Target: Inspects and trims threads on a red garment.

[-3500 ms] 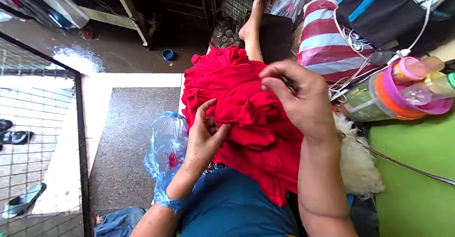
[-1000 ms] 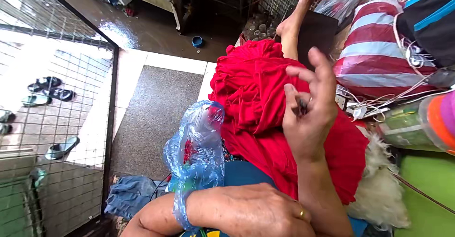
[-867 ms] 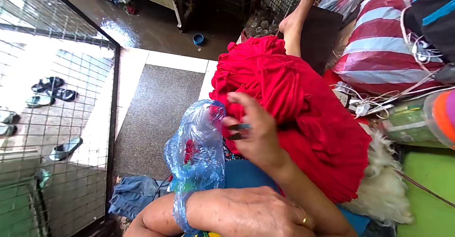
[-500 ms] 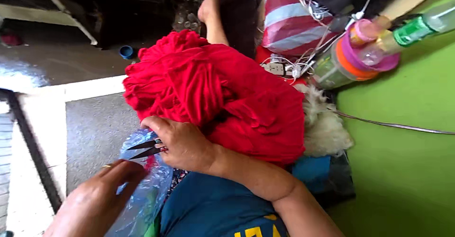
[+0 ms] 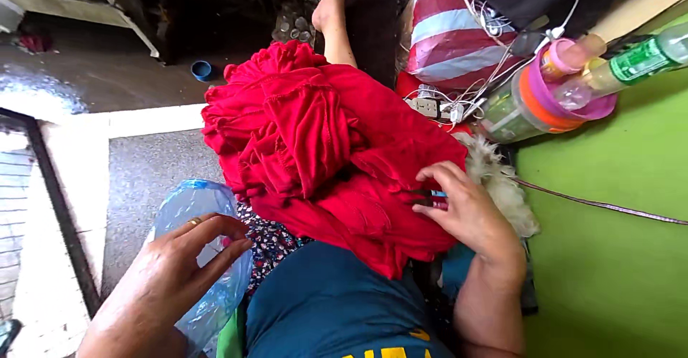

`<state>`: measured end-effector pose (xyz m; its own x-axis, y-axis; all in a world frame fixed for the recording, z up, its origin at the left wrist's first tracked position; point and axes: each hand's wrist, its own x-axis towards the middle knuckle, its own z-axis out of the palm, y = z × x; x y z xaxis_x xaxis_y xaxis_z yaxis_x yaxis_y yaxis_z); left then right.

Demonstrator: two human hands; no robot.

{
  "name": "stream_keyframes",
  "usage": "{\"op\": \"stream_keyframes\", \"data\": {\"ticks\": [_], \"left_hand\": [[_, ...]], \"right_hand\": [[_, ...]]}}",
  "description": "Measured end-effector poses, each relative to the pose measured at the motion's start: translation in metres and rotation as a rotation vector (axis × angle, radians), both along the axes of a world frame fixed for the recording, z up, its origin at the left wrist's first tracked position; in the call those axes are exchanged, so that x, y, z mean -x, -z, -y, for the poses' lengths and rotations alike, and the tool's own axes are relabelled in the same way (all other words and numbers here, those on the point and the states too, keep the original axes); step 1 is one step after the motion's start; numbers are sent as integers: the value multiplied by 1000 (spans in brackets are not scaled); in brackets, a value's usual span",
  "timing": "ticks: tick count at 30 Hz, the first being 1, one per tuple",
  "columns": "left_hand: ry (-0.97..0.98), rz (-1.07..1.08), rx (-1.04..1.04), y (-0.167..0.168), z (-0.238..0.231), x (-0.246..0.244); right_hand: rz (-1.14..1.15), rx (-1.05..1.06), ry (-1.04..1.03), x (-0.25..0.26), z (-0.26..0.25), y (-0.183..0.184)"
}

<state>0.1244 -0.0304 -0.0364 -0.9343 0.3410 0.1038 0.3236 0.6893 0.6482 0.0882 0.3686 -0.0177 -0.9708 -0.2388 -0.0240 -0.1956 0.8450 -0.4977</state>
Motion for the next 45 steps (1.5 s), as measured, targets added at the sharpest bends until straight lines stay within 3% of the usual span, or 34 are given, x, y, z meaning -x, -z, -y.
{"op": "stream_keyframes", "data": {"ticks": [2, 5, 11, 14, 16, 19, 24, 32, 39, 45], "left_hand": [[17, -16, -23, -3, -5, 1], [64, -36, -70, -9, -16, 3], [267, 67, -296, -5, -40, 13], [259, 216, -506, 2, -62, 23], [204, 378, -720, 7, -78, 29], [83, 516, -938, 12, -86, 40], [-91, 360, -750, 3, -80, 43], [-115, 8, -568, 22, -73, 37], [-120, -63, -367, 20, -75, 25], [-252, -185, -359, 25, -90, 31]], "right_hand": [[8, -28, 57, -8, -5, 14], [-218, 105, 48, -10, -8, 36], [-326, 590, 2, -10, 3, 0], [-318, 852, -85, -11, 32, -10], [-271, 867, -170, -17, 63, -7], [-235, 725, -301, -22, 111, 13], [-309, 651, -341, -19, 127, 32], [-401, 640, -24, -1, 113, 31], [-410, 596, -71, 6, 130, 49], [-493, 557, -78, 3, 132, 57]]}}
